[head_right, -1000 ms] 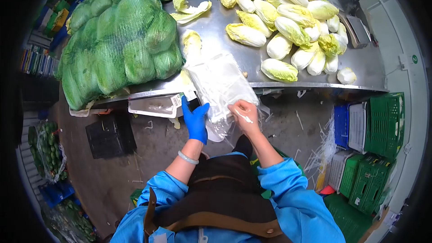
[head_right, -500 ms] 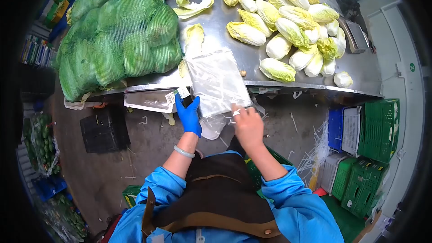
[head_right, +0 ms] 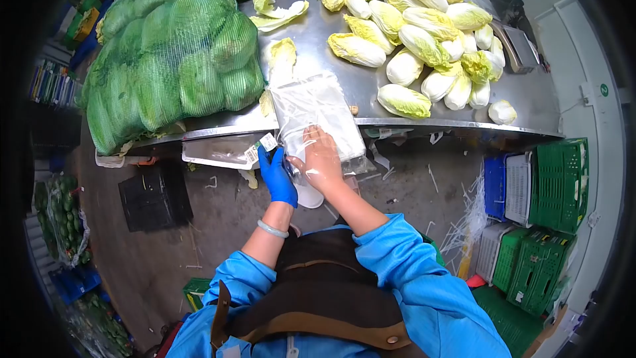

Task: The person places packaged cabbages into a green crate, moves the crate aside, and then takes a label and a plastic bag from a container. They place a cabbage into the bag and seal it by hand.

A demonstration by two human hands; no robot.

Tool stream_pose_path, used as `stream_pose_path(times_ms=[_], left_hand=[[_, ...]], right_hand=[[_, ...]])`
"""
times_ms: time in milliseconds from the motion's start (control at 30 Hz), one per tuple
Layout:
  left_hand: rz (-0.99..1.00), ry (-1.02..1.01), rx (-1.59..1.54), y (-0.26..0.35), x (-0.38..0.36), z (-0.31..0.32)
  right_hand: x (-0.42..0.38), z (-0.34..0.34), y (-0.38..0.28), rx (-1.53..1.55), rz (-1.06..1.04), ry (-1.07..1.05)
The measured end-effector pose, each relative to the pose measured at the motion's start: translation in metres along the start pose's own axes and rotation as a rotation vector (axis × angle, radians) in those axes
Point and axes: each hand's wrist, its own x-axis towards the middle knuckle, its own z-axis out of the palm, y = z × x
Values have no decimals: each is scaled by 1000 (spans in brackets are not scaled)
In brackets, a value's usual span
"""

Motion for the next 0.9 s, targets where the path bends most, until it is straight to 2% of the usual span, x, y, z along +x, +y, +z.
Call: stream_pose_path(times_ms=[100,333,433,500,533,667,767,800,900], left_hand=[[36,-28,-35,-4,0,0],[-26,-44,-120,-9,-6,0],[-10,-59,-56,0,-11,7],[-21,-92,-110,11,-14,8],[-61,-6,-109,14,-19,11],[-49,-30,-220,4,-18,14],[-73,-83,-261,3,-20,15],[-67,-61,-257,8,-22,18],[-159,98,-244,23,-30,17]], right_hand=[[-5,3,5,89,-45,20],[-18,29,12,267,-65,76],[-8,-8,-7,191,-96,-58],[-10,-3,6,-63,68,-44],[-5,1,11,-189,142,-32],[-2,10,13,-56,35,56],[-2,14,5,223,-67,34],[-1,6,-4,250,-67,101],[1,-19,-23,419,41,-5]])
